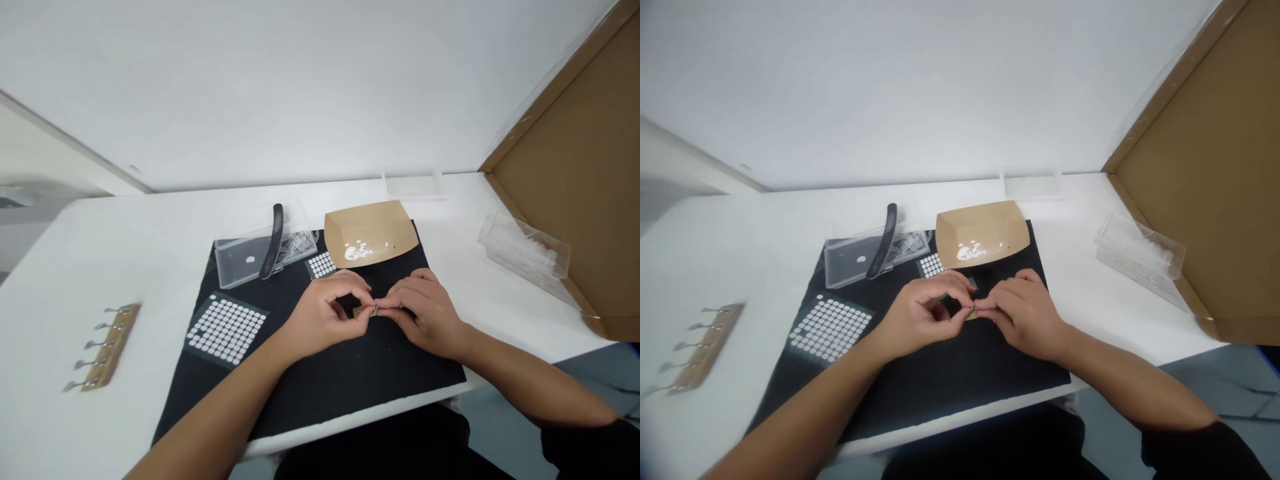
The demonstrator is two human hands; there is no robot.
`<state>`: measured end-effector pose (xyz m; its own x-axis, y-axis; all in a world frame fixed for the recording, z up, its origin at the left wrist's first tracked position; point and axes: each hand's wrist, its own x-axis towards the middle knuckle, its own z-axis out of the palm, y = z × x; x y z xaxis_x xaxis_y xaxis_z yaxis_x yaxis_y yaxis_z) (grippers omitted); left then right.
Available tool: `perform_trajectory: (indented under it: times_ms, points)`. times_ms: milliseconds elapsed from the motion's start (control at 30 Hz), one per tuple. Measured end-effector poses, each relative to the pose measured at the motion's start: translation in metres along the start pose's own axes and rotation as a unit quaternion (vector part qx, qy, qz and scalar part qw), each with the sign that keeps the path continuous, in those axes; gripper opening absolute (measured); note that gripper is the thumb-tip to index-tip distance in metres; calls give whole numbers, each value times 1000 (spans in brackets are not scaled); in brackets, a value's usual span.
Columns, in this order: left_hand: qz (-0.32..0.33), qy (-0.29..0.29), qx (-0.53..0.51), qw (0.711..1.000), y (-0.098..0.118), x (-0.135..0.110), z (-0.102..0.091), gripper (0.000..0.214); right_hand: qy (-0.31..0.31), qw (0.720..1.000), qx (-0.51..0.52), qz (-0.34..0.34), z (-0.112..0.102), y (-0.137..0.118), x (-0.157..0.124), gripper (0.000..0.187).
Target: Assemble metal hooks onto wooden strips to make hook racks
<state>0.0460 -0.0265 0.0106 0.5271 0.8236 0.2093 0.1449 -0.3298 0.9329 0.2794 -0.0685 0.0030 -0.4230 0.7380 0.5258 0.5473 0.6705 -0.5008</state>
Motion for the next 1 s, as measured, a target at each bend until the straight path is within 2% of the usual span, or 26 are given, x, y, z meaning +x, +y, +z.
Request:
perform_trajectory:
  times_ms: [200, 367, 600, 767, 1000]
  points:
    - [54, 4, 13, 998, -2, 1, 0, 10, 16, 996, -73, -40, -1, -1, -2, 6]
    - [67, 1, 20, 998, -3, 0, 1, 12, 12, 994, -98, -47, -4, -5, 2, 3]
    - [59, 12, 10, 998, -4, -1, 3, 14, 18, 989, -132, -63, -5, -8, 5, 8]
    - [53, 47, 9, 997, -4, 1, 9, 11, 17, 982, -171, -82, -4, -8, 6, 11]
    - [-6, 55, 5, 998, -3, -3, 11, 8, 32, 973, -206, -97, -3, -7, 1, 9]
